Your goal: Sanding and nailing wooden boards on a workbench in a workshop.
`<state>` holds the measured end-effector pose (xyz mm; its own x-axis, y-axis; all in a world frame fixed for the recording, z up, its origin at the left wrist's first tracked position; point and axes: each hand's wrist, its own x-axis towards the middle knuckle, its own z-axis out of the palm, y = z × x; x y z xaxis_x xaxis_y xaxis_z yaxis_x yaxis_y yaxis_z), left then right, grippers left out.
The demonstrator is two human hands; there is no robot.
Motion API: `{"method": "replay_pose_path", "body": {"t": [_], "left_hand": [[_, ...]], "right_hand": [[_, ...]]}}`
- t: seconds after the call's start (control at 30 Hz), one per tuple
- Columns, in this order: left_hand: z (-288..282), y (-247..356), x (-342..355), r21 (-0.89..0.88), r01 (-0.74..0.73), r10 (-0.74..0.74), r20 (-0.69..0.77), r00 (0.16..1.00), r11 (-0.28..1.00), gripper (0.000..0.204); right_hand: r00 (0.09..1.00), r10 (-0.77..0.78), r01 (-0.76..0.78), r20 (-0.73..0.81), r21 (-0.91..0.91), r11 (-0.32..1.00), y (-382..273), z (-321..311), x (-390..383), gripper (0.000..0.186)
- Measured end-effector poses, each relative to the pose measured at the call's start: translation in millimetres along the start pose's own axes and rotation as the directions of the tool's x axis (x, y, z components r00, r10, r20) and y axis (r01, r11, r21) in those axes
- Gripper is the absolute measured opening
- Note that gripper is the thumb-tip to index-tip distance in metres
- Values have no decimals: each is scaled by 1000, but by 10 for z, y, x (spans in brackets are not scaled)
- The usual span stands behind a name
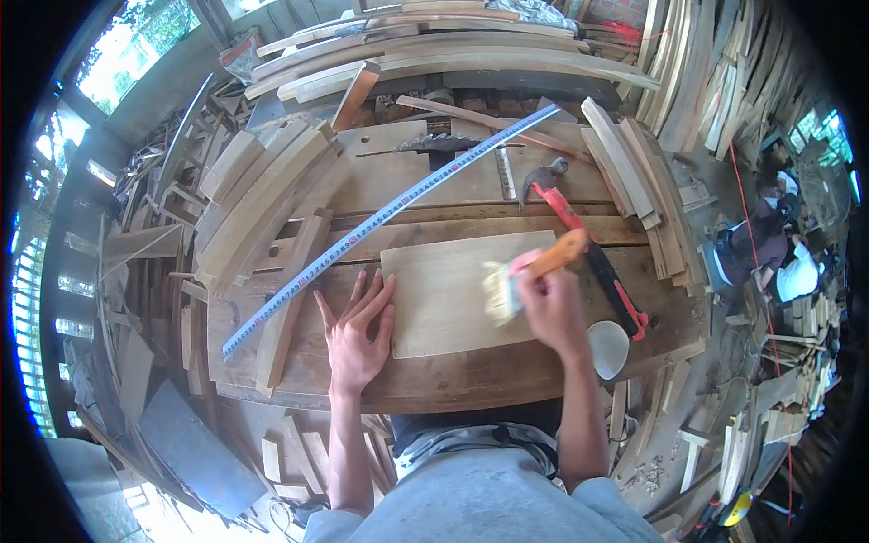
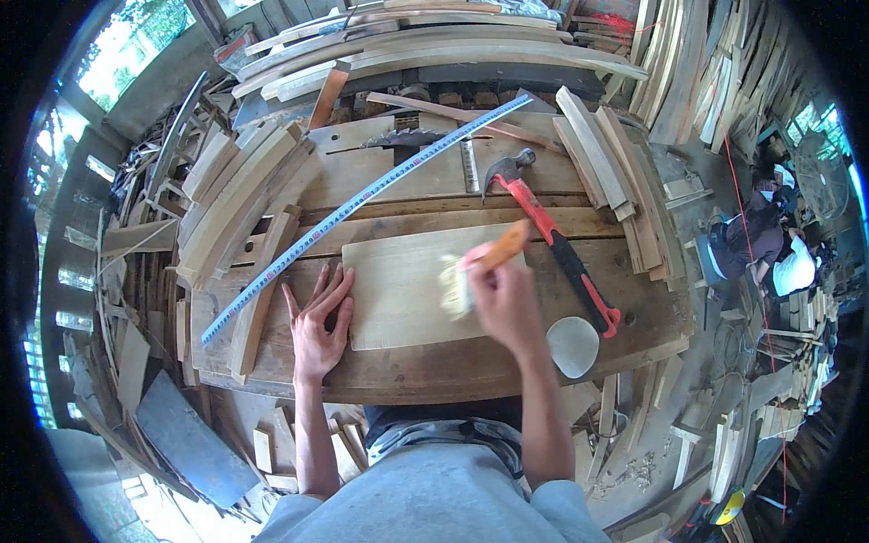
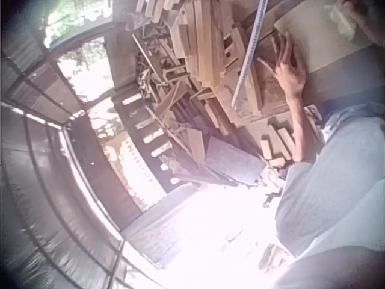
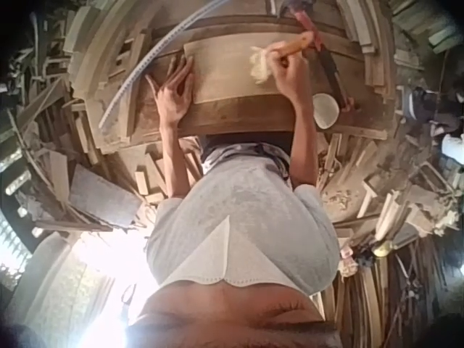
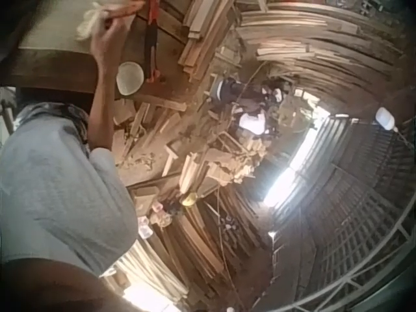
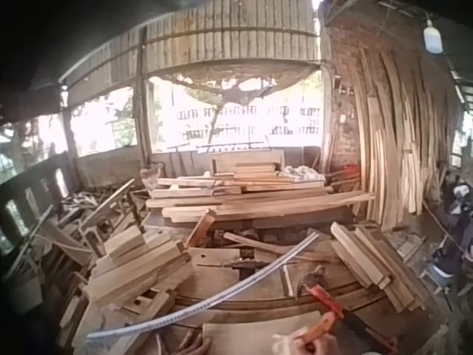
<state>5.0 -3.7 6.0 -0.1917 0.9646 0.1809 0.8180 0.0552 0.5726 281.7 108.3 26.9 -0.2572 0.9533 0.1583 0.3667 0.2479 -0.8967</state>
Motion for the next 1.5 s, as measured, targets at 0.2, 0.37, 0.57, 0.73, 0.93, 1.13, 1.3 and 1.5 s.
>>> {"method": "replay_pose_path", "body": {"t": [0.2,0.37,0.57,0.73,0.93,1.13,1.3,1.5], "left_hand": [[1,-29,-12,14,3,-3,-8,1000,1000,42],[14,-98,19,3,17,-17,38,999,1000,40],[8,-23,11,-15,11,-11,-18,1000,1000,40],[15,-1,18,-9,12,-12,-6,1000,1000,42],[2,-18,4,-9,17,-17,-8,1000,1000,41],[2,-30,26,3,4,-4,8,1000,1000,42],[-17,-78,-14,23,-1,1,-4,1000,1000,42],[-17,-57,-24,20,16,-16,-14,1000,1000,42]], "right_hand": [[984,-150,61,-95,-612,789,-11,-16,192,21],[935,-304,348,185,-294,890,-326,874,109,15],[960,-199,154,198,223,963,-364,961,259,13],[993,-78,79,-92,8,997,257,106,499,21],[963,-201,22,-180,-690,724,160,-19,529,16],[941,-295,320,166,-158,934,-278,1068,342,16],[944,-274,234,183,214,948,-361,1073,210,11],[996,-6,-16,-94,-234,972,106,-93,270,18]]}}
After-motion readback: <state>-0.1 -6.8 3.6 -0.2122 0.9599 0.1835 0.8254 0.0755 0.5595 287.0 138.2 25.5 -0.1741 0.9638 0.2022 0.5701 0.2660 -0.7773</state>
